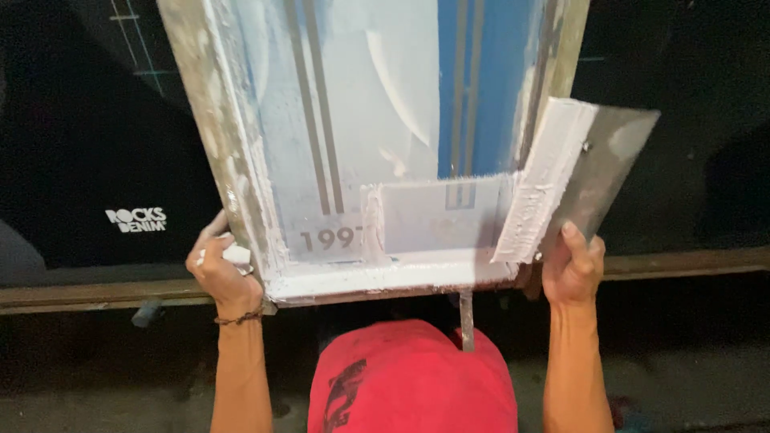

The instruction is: Applying white ink to black fabric using a screen printing frame and a squeegee.

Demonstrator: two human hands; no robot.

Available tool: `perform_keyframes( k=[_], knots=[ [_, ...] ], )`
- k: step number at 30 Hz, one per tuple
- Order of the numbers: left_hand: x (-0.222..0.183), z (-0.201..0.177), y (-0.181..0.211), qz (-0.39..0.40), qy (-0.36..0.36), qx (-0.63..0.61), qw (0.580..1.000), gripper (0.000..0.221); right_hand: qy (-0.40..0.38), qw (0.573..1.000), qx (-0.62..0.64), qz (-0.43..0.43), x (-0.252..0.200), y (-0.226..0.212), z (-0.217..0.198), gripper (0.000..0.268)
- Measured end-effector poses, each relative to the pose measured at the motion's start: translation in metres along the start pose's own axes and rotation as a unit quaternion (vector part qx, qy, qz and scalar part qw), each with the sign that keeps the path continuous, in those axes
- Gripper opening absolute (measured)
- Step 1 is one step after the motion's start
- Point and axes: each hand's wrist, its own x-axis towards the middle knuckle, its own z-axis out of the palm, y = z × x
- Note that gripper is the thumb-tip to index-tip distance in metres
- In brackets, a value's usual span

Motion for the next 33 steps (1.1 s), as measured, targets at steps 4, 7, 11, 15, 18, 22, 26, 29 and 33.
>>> perform_keyframes(
  k=[4,7,11,15,18,22,26,29,33],
  knots=[
    [-0.003,0.007,0.013,0.008,0.012,0.023,1.0,0.048,0.003,0.999,-0.037,-0.03,-0.006,-0.015,0.016,0.031],
    [-0.002,0.006,0.011,0.013,-0.005,0.042,0.999,0.047,-0.043,0.994,0.086,0.059,0.004,0.012,-0.016,0.024],
    [-0.006,0.005,0.009,0.009,-0.004,0.069,0.998,0.049,0.006,0.997,-0.079,-0.015,-0.006,-0.019,0.017,0.028],
    [-0.008,0.008,0.017,0.009,-0.044,0.061,0.997,0.051,-0.03,0.982,-0.183,-0.025,0.004,0.002,-0.005,0.037],
    [-0.003,0.003,0.005,0.005,-0.042,0.056,0.998,0.051,-0.011,0.99,-0.13,-0.046,-0.004,-0.008,0.009,0.033],
    [0.015,-0.017,-0.018,-0.017,-0.035,0.056,0.998,0.041,0.0,0.991,-0.126,-0.041,-0.002,0.023,-0.009,0.031],
    [0.011,-0.021,-0.01,0.019,-0.017,0.079,0.997,0.031,-0.026,0.956,-0.244,-0.159,-0.005,0.02,-0.019,0.027],
    [0.02,-0.029,-0.011,0.035,0.019,0.038,0.998,0.029,-0.075,0.909,-0.324,-0.253,-0.012,0.0,-0.005,0.034],
    [0.016,-0.043,0.003,0.091,0.073,0.033,0.993,0.027,-0.125,0.867,-0.357,-0.323,-0.022,-0.014,0.009,0.031]
  ],
)
